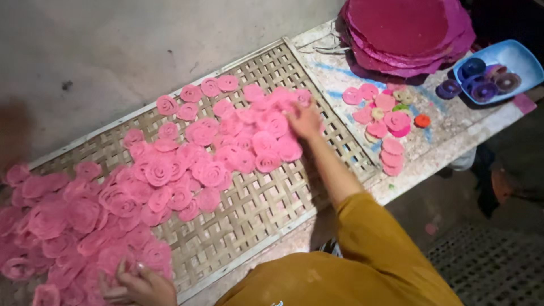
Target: The person arranges pink foam roses on a woven tray, spreading them out and then gathering them into a white plastic bag. The person handles the roses by hand throughout the process.
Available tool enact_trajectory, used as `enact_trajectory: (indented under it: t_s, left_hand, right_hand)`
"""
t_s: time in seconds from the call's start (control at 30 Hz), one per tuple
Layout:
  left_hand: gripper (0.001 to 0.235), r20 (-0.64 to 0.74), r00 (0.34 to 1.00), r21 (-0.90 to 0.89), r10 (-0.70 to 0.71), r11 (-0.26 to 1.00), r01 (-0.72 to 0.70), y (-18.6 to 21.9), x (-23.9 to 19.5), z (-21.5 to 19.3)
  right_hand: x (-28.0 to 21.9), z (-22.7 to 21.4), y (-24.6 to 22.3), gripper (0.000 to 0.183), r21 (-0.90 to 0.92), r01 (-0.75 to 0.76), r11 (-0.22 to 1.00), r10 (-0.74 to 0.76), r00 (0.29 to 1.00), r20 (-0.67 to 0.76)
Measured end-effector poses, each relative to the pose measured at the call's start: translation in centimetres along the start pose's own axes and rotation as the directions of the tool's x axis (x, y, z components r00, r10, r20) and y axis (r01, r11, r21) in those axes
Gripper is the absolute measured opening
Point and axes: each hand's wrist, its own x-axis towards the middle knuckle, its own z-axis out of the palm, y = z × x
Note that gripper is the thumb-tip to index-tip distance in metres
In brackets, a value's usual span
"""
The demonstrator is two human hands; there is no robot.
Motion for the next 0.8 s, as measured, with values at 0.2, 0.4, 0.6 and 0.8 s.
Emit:
enact_trajectory:
  t_s: [0.2, 0.4, 0.6, 0.8]
  left_hand:
    - [0.030, 0.223, 0.971, -0.157, 0.083, 0.986, -0.048, 8.2, 2.4, 7.4]
    - [0.039, 0.356, 0.919, -0.190, 0.167, 0.976, -0.104, 12.0, 3.9, 11.2]
    - [0.040, 0.344, 0.938, -0.099, 0.037, 0.995, -0.003, 10.6, 4.1, 12.5]
    - [0.034, 0.283, 0.954, 0.077, 0.098, 0.989, -0.125, 7.9, 5.6, 10.6]
  right_hand:
    - [-6.5, 3.3, -8.2, 0.036, 0.274, 0.513, 0.814, -0.578, 0.765, 0.284]
    - [3.1, -6.4, -1.2, 0.033, -0.202, 0.740, 0.642, -0.740, 0.666, 0.089]
    - [7.9, -12.8, 10.4, 0.031, -0.710, 0.215, 0.670, -0.067, 0.971, 0.231]
    - [8.7, -7.6, 7.4, 0.032, 0.069, 0.059, 0.996, -0.071, 0.978, 0.195]
